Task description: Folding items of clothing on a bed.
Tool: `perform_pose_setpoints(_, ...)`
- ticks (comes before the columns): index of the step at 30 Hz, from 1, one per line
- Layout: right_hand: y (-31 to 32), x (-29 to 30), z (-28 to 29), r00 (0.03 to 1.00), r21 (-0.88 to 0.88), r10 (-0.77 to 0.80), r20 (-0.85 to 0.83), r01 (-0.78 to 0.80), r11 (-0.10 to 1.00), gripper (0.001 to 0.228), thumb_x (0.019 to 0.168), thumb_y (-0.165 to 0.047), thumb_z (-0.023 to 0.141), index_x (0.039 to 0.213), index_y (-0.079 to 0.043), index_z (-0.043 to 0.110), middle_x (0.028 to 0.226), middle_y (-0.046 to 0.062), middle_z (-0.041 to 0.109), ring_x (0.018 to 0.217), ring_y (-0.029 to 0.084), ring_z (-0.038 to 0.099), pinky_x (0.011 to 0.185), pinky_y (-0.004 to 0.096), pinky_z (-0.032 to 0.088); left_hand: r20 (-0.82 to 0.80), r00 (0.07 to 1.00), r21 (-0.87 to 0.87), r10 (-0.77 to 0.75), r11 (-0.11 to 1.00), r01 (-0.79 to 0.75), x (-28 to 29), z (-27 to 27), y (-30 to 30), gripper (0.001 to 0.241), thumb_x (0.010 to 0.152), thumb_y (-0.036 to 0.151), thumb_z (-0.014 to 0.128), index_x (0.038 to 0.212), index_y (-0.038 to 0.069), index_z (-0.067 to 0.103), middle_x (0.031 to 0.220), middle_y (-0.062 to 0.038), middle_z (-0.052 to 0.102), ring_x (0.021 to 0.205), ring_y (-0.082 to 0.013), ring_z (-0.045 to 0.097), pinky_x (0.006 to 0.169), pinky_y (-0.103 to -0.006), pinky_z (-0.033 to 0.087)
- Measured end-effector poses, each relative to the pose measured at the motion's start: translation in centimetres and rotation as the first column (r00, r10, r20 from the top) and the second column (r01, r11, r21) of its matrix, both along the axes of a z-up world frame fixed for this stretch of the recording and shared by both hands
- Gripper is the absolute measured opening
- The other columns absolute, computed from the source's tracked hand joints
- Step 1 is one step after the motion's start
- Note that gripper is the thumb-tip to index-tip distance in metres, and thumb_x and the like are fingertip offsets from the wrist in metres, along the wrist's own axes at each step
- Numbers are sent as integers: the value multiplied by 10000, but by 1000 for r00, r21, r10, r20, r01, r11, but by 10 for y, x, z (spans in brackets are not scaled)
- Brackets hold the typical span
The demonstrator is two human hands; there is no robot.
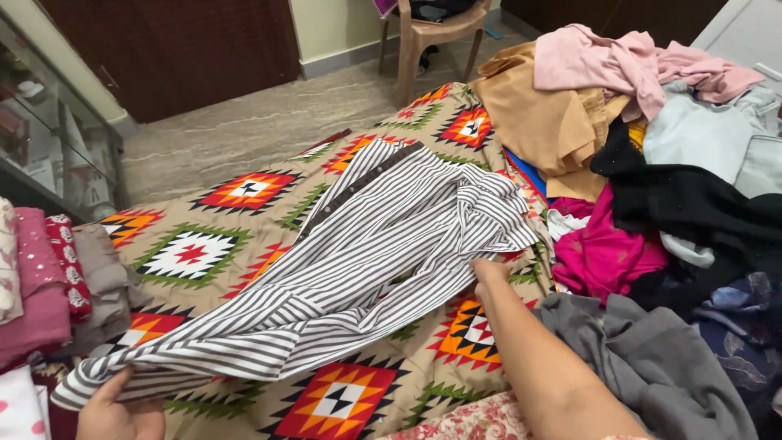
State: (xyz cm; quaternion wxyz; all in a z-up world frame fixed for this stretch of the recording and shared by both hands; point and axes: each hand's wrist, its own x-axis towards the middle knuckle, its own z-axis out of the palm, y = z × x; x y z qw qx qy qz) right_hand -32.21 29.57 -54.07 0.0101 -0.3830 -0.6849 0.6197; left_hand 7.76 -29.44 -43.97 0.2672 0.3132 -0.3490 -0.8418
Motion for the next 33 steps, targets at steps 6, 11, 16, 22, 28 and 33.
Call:
perform_pose_setpoints(6,13,11,74,909,200,-167,-381,258,945,608,689,35,819,1208,-13,507,1182,164,594,1036,273,599,904,366,484,-47,999,7,-10,1000,10,4,-9,-7,437,1023,138,434,1433,85,574,1433,-95,635,1311,-286,600,1106,-558,422)
perform_pose_setpoints(11,84,2,122,671,28,-130,-730,220,975,128,755,66,721,855,-13,718,862,34,735,794,130,681,770,261,545,-19,999,37,-29,999,30,5,16,10,346,1057,117,469,1376,44,582,1399,-110,643,1316,-279,609,1150,-503,428)
perform_pose_setpoints(16,73,5,183,666,125,-16,-746,164,978,111,820,15,725,928,1,747,862,74,742,761,156,682,708,291,539,-31,999,-15,18,1000,-19,3,49,37,290,1058,62,479,1324,65,597,1351,-77,650,1290,-254,609,1153,-485,438)
perform_pose_setpoints(22,24,-65,120,736,760,539,-409,-53,648,244,828,-58,670,1031,-78,805,886,179,759,818,290,733,791,409,561,-62,996,-6,61,998,-62,8,56,39,292,1018,36,482,1263,100,626,1291,-60,666,1230,-237,628,1111,-486,460)
perform_pose_setpoints(28,-64,-58,118,481,920,858,180,-391,26,562,728,-46,669,1245,-256,737,1233,157,671,1125,372,622,941,460,520,-219,962,28,163,987,-161,14,30,25,301,961,-42,514,1206,68,648,1210,-81,690,1152,-242,659,1110,-449,488)
perform_pose_setpoints(33,-80,-50,123,294,790,762,577,-436,-430,784,655,-78,748,1378,-340,596,1378,10,567,1303,322,464,1050,485,425,-161,967,28,196,981,-195,9,50,36,318,882,-78,521,1140,54,652,1142,-79,693,1085,-249,670,1046,-443,515)
